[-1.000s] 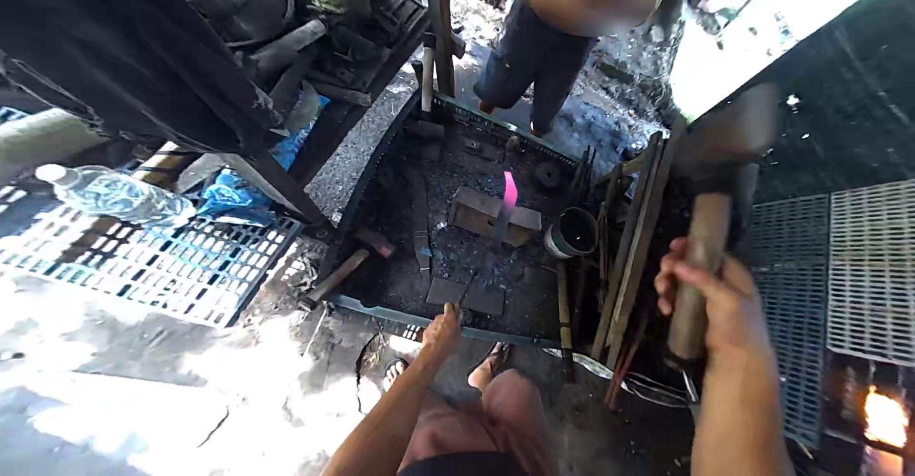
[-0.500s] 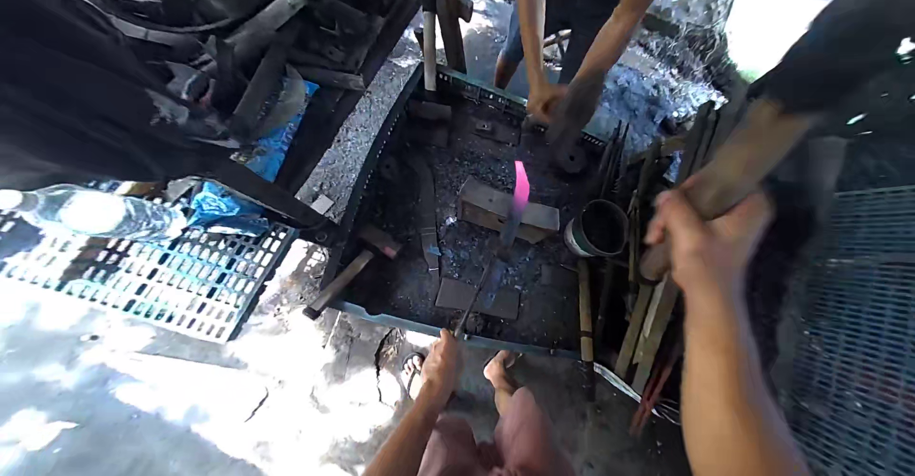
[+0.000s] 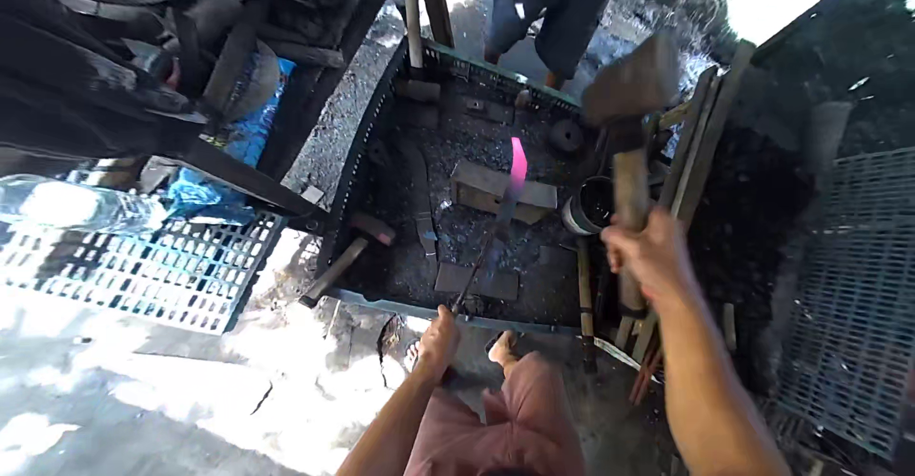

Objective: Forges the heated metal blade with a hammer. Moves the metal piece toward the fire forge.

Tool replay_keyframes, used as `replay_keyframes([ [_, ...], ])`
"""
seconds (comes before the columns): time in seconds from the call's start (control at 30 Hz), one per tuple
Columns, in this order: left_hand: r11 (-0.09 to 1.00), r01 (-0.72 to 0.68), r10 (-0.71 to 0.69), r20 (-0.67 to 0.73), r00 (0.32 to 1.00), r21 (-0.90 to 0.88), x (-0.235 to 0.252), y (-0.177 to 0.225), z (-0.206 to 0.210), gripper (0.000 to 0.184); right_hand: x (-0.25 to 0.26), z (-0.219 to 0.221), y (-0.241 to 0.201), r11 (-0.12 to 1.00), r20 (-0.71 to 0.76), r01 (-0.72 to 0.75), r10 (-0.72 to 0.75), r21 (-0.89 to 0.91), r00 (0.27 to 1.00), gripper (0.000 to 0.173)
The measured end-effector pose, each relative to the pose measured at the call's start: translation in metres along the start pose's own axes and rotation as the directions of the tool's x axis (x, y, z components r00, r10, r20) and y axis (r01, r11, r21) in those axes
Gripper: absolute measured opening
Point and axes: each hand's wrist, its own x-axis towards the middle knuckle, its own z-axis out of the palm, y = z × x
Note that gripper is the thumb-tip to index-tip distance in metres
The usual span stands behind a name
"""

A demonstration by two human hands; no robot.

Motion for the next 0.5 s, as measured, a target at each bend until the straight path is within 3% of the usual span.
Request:
replay_keyframes([
  [0.07, 1.0, 0.001, -0.001, -0.001, 1.0, 0.015, 0.002, -0.001, -0.002, 0.049, -0.008, -0.03, -0.038, 0.975, -0.128, 0.197, -0.209, -0.101, 0.969, 0.037],
  [0.13, 0.999, 0.013, -0.014, 0.008, 1.0, 0.036, 0.004, 0.0, -0.003, 0.049, 0.009, -0.044, -0.062, 0.916, -0.241, 0.38, -0.401, -0.132, 0.884, 0.032],
  [0.23, 0.997, 0.049, -0.05, 0.022, 0.998, 0.056, 0.004, 0.0, -0.003, 0.049, 0.055, -0.028, -0.054, 0.851, -0.368, 0.504, -0.521, -0.151, 0.77, 0.026],
  [0.3, 0.996, 0.071, -0.072, 0.015, 0.997, 0.051, 0.008, 0.0, -0.003, 0.049, 0.076, 0.019, -0.003, 0.907, -0.352, 0.391, -0.421, -0.157, 0.836, 0.032],
  [0.37, 0.995, 0.083, -0.084, 0.003, 0.996, 0.054, 0.014, 0.0, 0.003, 0.045, 0.094, 0.092, 0.088, 0.992, -0.212, 0.07, -0.091, -0.103, 0.973, 0.039],
  [0.43, 0.993, 0.087, -0.087, -0.001, 0.996, 0.077, 0.011, 0.001, 0.003, 0.046, 0.116, 0.154, 0.176, 0.975, -0.035, -0.218, 0.219, 0.03, 0.975, 0.035],
  [0.47, 0.993, 0.083, -0.084, 0.005, 0.996, 0.08, 0.003, 0.002, -0.002, 0.047, 0.119, 0.164, 0.188, 0.932, 0.052, -0.342, 0.338, 0.117, 0.94, 0.033],
  [0.5, 0.995, 0.075, -0.075, 0.007, 0.997, 0.069, -0.004, 0.005, -0.013, 0.047, 0.117, 0.158, 0.174, 0.885, 0.111, -0.416, 0.401, 0.21, 0.909, 0.031],
])
